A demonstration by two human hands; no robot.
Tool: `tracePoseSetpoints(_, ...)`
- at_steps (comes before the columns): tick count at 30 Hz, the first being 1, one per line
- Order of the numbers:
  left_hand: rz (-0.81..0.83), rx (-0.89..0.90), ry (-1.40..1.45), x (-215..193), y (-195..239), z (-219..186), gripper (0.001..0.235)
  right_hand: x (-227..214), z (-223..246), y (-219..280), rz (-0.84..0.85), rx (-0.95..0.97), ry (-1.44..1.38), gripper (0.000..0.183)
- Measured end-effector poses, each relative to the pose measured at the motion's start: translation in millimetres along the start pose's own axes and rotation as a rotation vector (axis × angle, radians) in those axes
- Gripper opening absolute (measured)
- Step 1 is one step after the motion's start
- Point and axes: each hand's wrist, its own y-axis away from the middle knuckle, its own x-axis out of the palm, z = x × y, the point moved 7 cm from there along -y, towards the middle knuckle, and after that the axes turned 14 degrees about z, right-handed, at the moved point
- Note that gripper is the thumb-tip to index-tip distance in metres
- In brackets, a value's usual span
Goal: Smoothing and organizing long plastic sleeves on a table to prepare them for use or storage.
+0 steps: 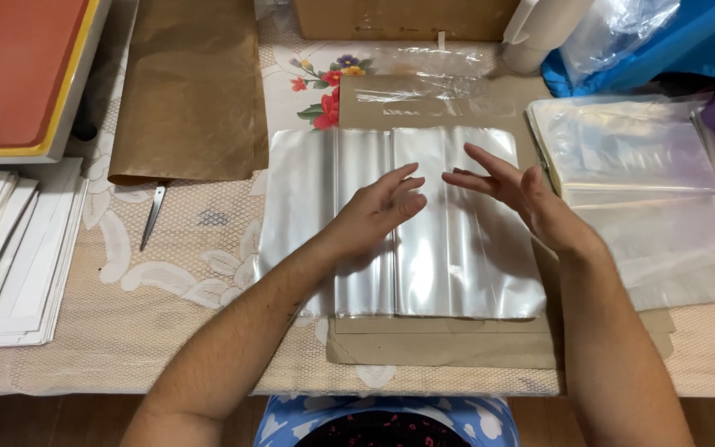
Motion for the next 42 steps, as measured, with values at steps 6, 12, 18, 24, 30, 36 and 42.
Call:
tracePoseSetpoints(6, -0.22, 0.106, 0.365, -24, -23, 50, 0.095, 24, -12, -14, 0.086, -0.095, -0.109, 0.119)
tracePoseSetpoints(12, -0.314, 0.082, 0.446, -53, -9, 43, 0.103, 17, -4, -13, -0.015, -0.122, 0.086, 0.106)
tracePoseSetpoints(18, -0.349, -0.191, 0.229, -127, 43, 77, 0.111, -34, -38, 2, -0.41, 0.425, 0.681, 0.082)
tracePoseSetpoints(24, -0.427, -0.384, -0.014, -153, 88, 73, 0.1, -25, -13, 0, -0.34, 0.57, 0.735, 0.09)
tracePoseSetpoints(30, -0.403, -0.72, -0.439, -151, 100, 58, 0.098, -34, -19, -1, -0.263, 0.637, 0.747, 0.09)
tracePoseSetpoints(36, -0.702, -0.489, -0.808, -136, 83, 38, 0.032, -42, -21, -6, -0.172, 0.838, 0.658, 0.103)
tracePoseSetpoints(42, -0.44, 0.213, -0.946, -67, 60, -10, 0.04, -48, -31, 2, -0.321, 0.436, 0.704, 0.09)
